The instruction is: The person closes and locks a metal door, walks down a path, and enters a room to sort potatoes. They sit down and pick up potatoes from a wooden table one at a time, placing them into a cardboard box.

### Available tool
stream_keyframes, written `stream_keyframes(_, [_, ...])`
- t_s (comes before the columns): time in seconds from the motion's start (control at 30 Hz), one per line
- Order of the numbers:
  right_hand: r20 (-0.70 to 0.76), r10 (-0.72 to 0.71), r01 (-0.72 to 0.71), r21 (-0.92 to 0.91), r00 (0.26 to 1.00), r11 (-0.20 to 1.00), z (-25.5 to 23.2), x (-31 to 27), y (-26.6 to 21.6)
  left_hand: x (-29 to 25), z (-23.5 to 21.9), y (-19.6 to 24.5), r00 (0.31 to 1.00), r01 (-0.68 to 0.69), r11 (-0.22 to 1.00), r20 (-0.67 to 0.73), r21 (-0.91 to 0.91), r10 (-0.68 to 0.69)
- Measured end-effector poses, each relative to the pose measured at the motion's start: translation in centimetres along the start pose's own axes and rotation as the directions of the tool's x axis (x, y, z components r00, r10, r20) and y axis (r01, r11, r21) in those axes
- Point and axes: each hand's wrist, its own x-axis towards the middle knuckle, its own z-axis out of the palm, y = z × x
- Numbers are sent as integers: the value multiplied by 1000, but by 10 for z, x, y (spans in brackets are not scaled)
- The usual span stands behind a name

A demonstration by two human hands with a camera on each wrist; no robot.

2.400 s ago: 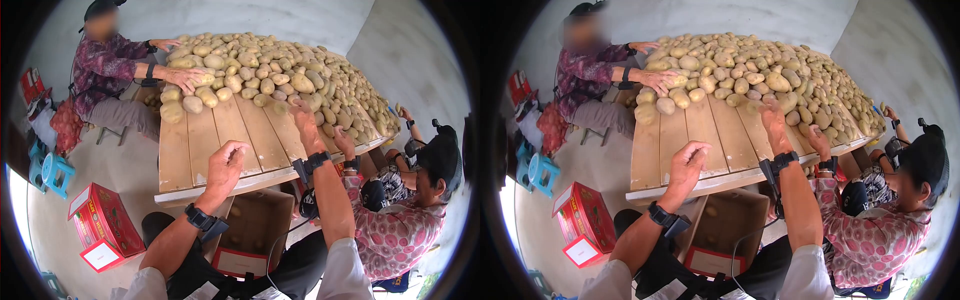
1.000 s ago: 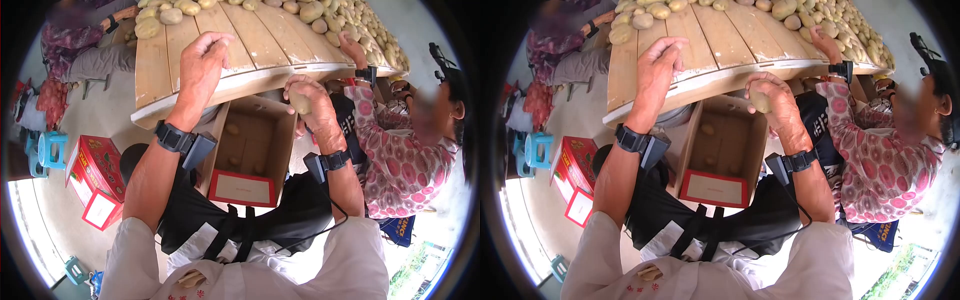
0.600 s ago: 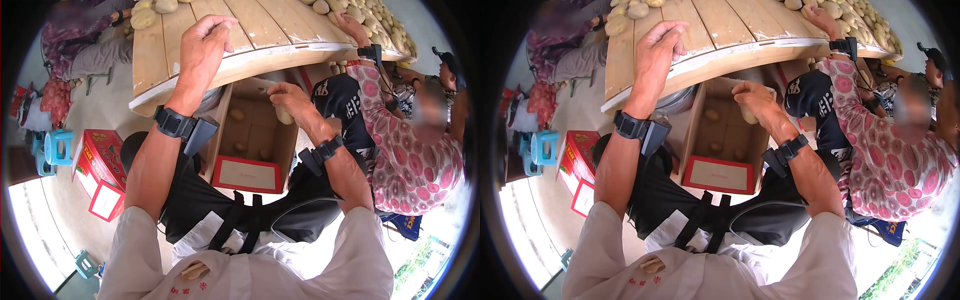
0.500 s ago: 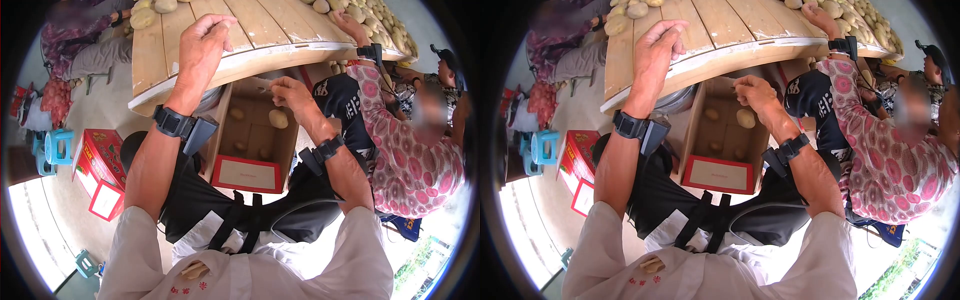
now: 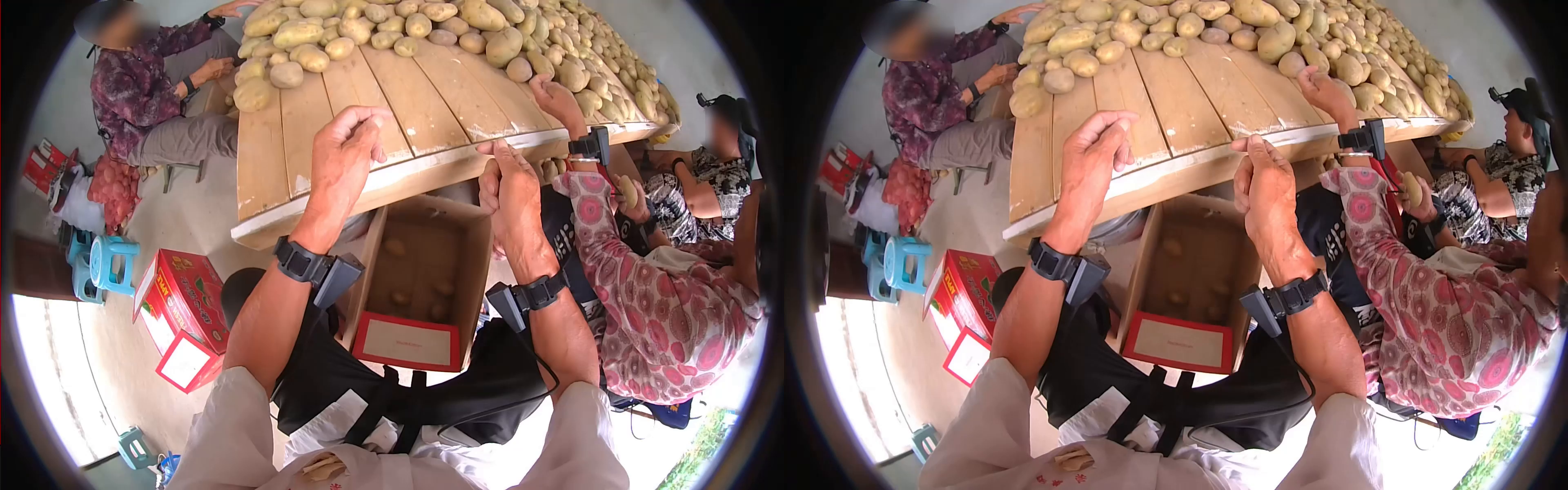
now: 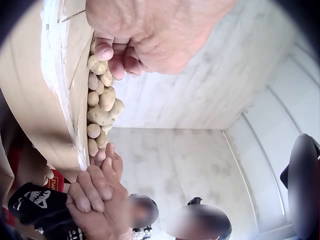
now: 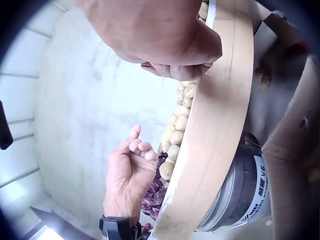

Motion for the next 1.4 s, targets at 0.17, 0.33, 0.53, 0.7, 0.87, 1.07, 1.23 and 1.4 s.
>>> stream_keyframes(0.17, [-95,-99,92,-79,990,993,11,24,-10,12,-12,10,997,40,996,-64,-77,-45])
stream_keyframes(0.33, [-78,-348,308,-312,934,899,2,56,17,27,-46,21,975,-27,989,-224,-144,-6])
stream_keyframes(0.53, [4,-409,348,-533,913,771,-11,71,15,27,-86,24,965,-95,988,-254,-122,61])
stream_keyframes(0.7, [-27,-350,297,-467,936,833,-12,84,20,13,-97,30,967,-87,991,-249,-106,58])
stream_keyframes(0.87, [-88,-297,226,-458,951,860,-3,78,14,1,-96,30,963,-80,995,-264,-65,60])
stream_keyframes(1.07, [-30,-538,411,-610,843,678,1,82,26,2,-83,36,966,-2,1000,-257,-18,-3])
stream_keyframes(1.23, [161,-700,501,-807,695,312,10,75,29,26,-64,39,987,10,1000,-162,20,-6])
stream_keyframes(1.4, [202,-735,535,-807,647,250,6,81,25,70,-56,51,998,-37,991,-50,125,44])
